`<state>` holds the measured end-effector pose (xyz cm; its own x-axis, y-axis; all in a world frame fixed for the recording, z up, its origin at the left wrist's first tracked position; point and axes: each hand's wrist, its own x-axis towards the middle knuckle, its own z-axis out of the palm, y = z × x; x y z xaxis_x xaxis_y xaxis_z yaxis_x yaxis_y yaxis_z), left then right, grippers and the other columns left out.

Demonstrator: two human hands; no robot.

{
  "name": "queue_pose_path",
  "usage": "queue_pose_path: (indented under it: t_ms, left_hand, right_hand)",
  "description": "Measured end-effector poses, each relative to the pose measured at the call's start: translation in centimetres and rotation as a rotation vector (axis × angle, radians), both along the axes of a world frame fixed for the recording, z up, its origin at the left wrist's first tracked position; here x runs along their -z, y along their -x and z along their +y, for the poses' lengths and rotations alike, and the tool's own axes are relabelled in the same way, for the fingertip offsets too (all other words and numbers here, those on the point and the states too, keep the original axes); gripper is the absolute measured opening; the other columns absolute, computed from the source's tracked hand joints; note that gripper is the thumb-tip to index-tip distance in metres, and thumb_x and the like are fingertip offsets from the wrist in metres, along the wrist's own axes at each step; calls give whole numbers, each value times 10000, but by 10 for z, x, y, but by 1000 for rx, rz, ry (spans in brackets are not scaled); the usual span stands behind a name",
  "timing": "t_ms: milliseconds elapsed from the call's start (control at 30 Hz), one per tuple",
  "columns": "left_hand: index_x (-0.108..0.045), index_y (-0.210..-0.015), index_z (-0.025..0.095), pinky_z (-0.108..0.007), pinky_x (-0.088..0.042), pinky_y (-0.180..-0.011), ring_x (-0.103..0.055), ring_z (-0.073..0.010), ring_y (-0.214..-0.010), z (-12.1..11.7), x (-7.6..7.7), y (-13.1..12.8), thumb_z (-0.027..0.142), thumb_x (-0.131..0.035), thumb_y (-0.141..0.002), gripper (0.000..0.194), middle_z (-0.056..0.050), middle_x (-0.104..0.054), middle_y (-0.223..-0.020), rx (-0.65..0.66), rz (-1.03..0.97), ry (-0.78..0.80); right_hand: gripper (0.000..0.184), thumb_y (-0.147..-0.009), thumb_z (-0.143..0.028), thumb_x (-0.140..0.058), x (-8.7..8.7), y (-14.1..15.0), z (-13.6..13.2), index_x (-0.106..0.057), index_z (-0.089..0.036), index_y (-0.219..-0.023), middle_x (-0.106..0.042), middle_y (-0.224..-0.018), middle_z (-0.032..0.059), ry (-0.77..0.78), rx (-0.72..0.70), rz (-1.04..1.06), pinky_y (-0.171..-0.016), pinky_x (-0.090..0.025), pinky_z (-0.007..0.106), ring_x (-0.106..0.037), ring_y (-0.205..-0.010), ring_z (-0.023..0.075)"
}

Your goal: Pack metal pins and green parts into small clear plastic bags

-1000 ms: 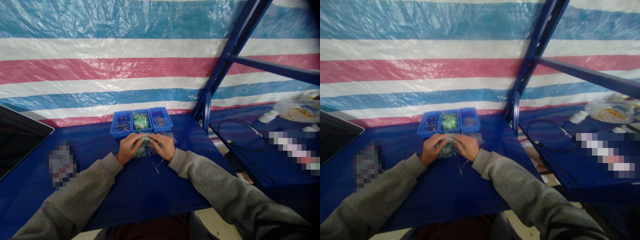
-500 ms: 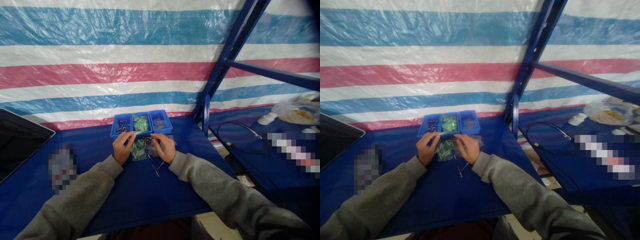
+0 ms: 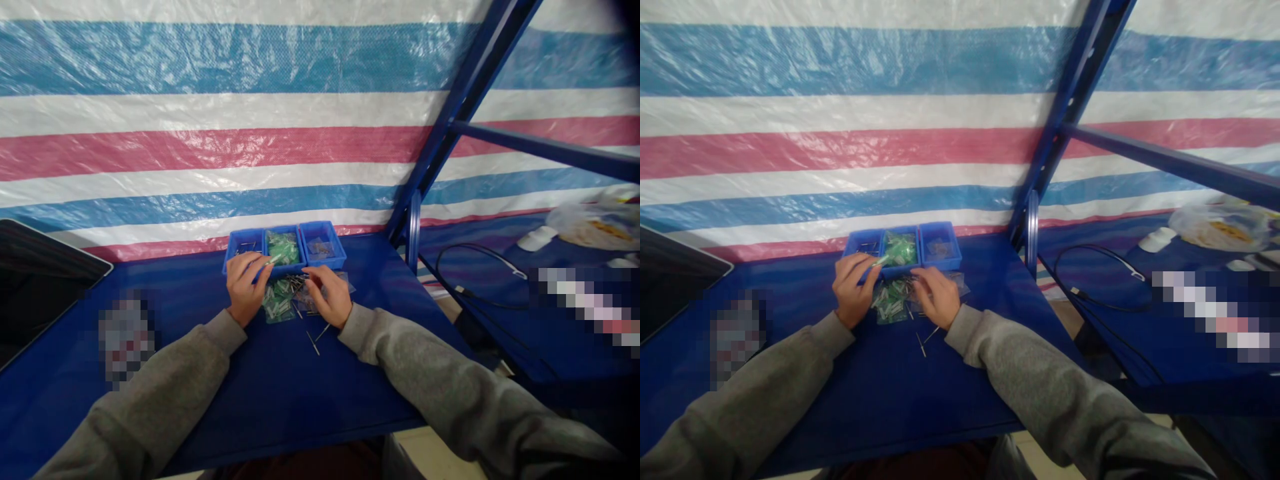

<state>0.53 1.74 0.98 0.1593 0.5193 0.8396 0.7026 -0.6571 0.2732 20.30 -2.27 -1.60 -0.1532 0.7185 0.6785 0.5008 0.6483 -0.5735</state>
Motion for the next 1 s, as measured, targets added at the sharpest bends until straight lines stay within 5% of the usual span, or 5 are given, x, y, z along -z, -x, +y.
queue_pose_path:
  t_ms: [233,433,700,833,1000]
  left_hand:
    - [-635,-945,214,-409,-326,-884,-563,-195,-877,20,-5,-8,295,-496,-869,179,-31,-672,-926,17,179,229]
    - [-653,-934,236,-483,-247,-988,-519,-217,-1005,25,-3,-2,235,-467,-873,195,-26,-669,-957,27,258,207]
    - [-596,-1087,201,-513,-169,-1072,-356,-264,-1233,8,-3,-9,243,-512,-832,273,-75,-502,-1247,-27,279,202]
    - [-600,-1039,214,-474,-245,-1049,-400,-243,-1195,-10,-7,-9,224,-490,-847,222,-62,-502,-1212,-4,167,231]
    - [-617,-911,200,-407,-361,-955,-487,-209,-1075,-18,-3,-8,192,-469,-857,158,-54,-561,-1078,60,66,264]
  right_hand:
    - [247,-903,-219,-382,-2,0,0,-544,-187,-1086,-582,-884,62,-19,-11,6,-714,-471,297,-556,-746,154]
    - [241,-902,-217,-376,-3,1,1,-557,-183,-1056,-591,-901,70,-35,-12,8,-733,-469,297,-566,-824,166]
    - [137,-843,-202,-474,-2,-1,3,-608,-173,-835,-584,-717,29,1,26,-208,-620,-414,243,-529,-633,128]
    - [32,-755,-210,-607,-12,-10,9,-613,-182,-741,-555,-589,-30,123,-307,-489,-552,-363,210,-501,-548,100]
    - [234,-643,-320,-745,-38,-22,10,-633,-179,-792,-530,-529,-75,446,-657,-688,-459,-292,174,-465,-458,61]
